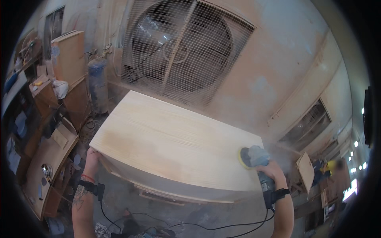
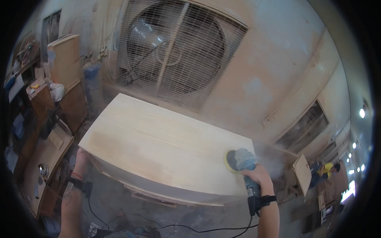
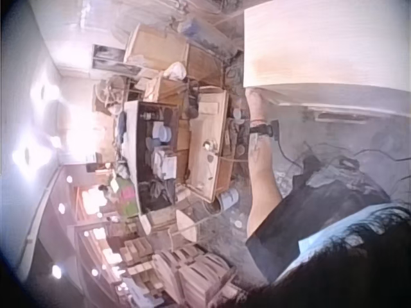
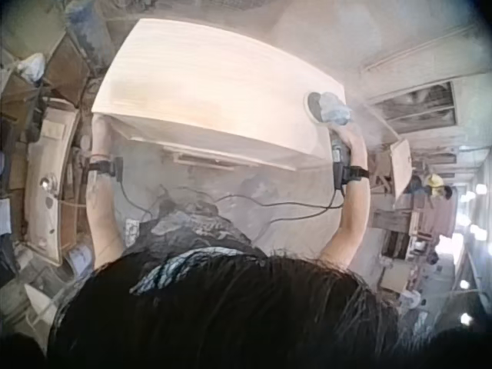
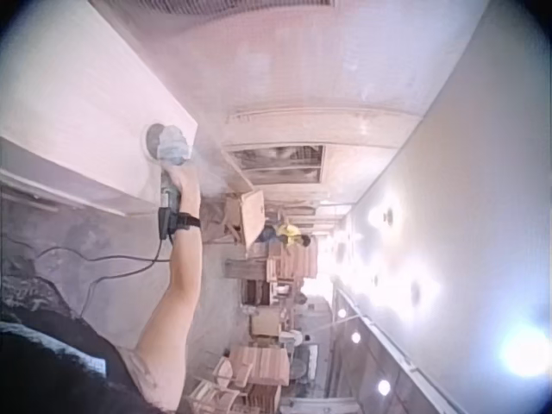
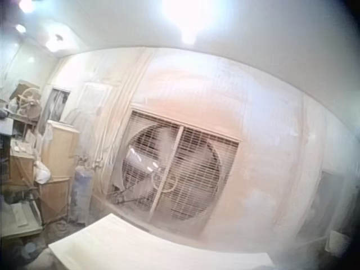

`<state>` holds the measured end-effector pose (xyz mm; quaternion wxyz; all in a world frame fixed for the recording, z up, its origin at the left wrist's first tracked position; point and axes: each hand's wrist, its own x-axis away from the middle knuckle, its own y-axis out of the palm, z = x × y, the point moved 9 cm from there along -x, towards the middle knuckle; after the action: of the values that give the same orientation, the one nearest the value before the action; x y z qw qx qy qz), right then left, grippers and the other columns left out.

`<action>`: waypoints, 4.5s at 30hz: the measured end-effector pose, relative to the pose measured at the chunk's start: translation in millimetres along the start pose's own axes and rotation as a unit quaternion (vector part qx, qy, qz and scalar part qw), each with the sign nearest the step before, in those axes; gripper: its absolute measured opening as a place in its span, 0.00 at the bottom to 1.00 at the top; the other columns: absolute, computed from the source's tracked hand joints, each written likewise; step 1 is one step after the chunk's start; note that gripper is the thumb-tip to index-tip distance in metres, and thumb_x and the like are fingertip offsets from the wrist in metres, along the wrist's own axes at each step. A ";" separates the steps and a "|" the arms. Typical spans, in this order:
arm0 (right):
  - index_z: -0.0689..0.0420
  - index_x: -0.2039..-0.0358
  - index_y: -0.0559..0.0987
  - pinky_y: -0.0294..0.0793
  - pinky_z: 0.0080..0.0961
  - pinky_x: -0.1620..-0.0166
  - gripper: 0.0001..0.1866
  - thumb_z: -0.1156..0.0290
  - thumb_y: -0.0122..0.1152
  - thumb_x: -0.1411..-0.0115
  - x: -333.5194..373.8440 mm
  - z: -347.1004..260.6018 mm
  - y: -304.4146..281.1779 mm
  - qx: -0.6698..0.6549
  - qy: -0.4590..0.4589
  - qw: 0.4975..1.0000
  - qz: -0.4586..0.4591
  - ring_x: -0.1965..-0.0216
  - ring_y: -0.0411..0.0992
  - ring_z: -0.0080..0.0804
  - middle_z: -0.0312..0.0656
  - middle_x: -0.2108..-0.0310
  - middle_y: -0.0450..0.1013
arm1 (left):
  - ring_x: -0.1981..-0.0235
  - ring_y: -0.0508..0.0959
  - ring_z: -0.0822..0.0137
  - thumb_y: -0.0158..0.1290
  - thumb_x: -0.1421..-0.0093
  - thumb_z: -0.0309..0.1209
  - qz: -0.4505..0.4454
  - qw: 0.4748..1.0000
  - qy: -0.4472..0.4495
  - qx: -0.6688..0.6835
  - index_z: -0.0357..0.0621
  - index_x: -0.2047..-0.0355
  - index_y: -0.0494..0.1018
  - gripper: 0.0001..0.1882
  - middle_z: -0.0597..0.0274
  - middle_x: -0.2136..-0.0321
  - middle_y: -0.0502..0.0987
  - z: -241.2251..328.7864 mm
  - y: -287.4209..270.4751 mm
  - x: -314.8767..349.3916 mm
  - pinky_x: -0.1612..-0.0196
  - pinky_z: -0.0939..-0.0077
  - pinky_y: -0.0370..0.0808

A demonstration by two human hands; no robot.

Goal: Sanding the surface of a wooden box with a power sander.

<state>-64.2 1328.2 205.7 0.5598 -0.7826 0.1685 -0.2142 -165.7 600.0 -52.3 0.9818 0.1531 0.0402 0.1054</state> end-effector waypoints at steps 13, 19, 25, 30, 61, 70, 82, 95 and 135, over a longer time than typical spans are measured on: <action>0.62 0.54 0.81 0.73 0.33 0.50 0.36 0.49 0.70 0.59 18.3 -377.9 137.1 0.051 -0.292 0.946 -0.133 0.54 0.77 0.45 0.54 0.57 0.78 | 0.49 0.75 0.70 0.43 0.53 0.12 -0.041 0.998 -0.003 0.040 0.36 0.46 0.71 0.31 0.63 0.53 0.78 7.2 30.9 10.8 0.45 0.77 0.68; 0.63 0.54 0.80 0.73 0.33 0.51 0.37 0.47 0.69 0.59 62.7 -484.4 178.8 0.018 -0.408 0.896 -0.172 0.56 0.76 0.44 0.54 0.57 0.78 | 0.49 0.74 0.70 0.40 0.51 0.11 -0.048 0.997 -0.034 0.046 0.35 0.42 0.68 0.32 0.60 0.51 0.77 4.8 35.8 9.8 0.45 0.77 0.68; 0.66 0.55 0.80 0.74 0.33 0.53 0.38 0.46 0.68 0.60 91.1 -517.2 190.8 0.063 -0.393 0.896 -0.198 0.57 0.76 0.45 0.56 0.58 0.78 | 0.49 0.75 0.69 0.39 0.51 0.11 -0.040 0.998 -0.035 0.025 0.33 0.43 0.69 0.31 0.59 0.51 0.77 10.0 35.3 11.1 0.46 0.76 0.70; 0.66 0.57 0.80 0.75 0.33 0.54 0.38 0.46 0.68 0.61 82.4 -480.5 180.2 0.051 -0.363 0.912 -0.183 0.58 0.77 0.45 0.55 0.59 0.78 | 0.55 0.78 0.66 0.39 0.52 0.11 0.002 0.998 -0.060 0.030 0.30 0.49 0.72 0.28 0.55 0.56 0.79 12.6 33.9 13.1 0.50 0.74 0.73; 0.62 0.53 0.81 0.74 0.33 0.48 0.38 0.49 0.72 0.63 -12.1 115.2 -25.6 -0.015 0.035 0.998 0.056 0.51 0.77 0.43 0.54 0.53 0.78 | 0.58 0.76 0.65 0.42 0.54 0.18 0.073 0.995 0.045 -0.056 0.32 0.55 0.76 0.24 0.60 0.60 0.78 -4.9 -26.7 -10.4 0.54 0.76 0.70; 0.66 0.55 0.81 0.74 0.36 0.50 0.41 0.45 0.71 0.63 -59.1 -46.1 15.9 0.013 -0.043 0.999 -0.010 0.53 0.77 0.48 0.57 0.53 0.77 | 0.52 0.77 0.62 0.41 0.57 0.16 0.021 0.999 0.043 0.024 0.34 0.50 0.73 0.30 0.58 0.56 0.79 33.4 24.7 15.8 0.47 0.75 0.71; 0.63 0.56 0.82 0.74 0.35 0.52 0.39 0.44 0.70 0.63 -56.5 -365.8 121.4 0.061 -0.249 0.963 -0.076 0.55 0.77 0.46 0.56 0.55 0.78 | 0.54 0.76 0.68 0.42 0.54 0.14 0.013 1.000 0.005 -0.007 0.34 0.52 0.73 0.27 0.62 0.57 0.79 25.8 33.8 16.7 0.49 0.75 0.70; 0.63 0.57 0.82 0.74 0.34 0.52 0.37 0.45 0.70 0.62 -55.5 -319.1 97.0 0.041 -0.190 0.979 -0.063 0.55 0.77 0.45 0.55 0.56 0.78 | 0.53 0.75 0.70 0.40 0.54 0.13 0.016 1.000 0.004 0.006 0.35 0.51 0.73 0.28 0.65 0.56 0.78 8.5 19.3 14.2 0.47 0.76 0.69; 0.64 0.56 0.81 0.73 0.32 0.53 0.38 0.45 0.69 0.62 17.8 -553.5 185.8 0.072 -0.400 0.900 -0.160 0.57 0.76 0.45 0.55 0.57 0.78 | 0.48 0.73 0.70 0.43 0.48 0.14 -0.028 0.999 -0.023 -0.012 0.36 0.44 0.70 0.28 0.62 0.52 0.77 14.3 33.9 19.0 0.43 0.77 0.66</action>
<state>-343.4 815.5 187.9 0.5933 -0.7761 -0.2131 0.0185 -152.2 631.5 -29.1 0.9868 0.1426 0.0204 0.0743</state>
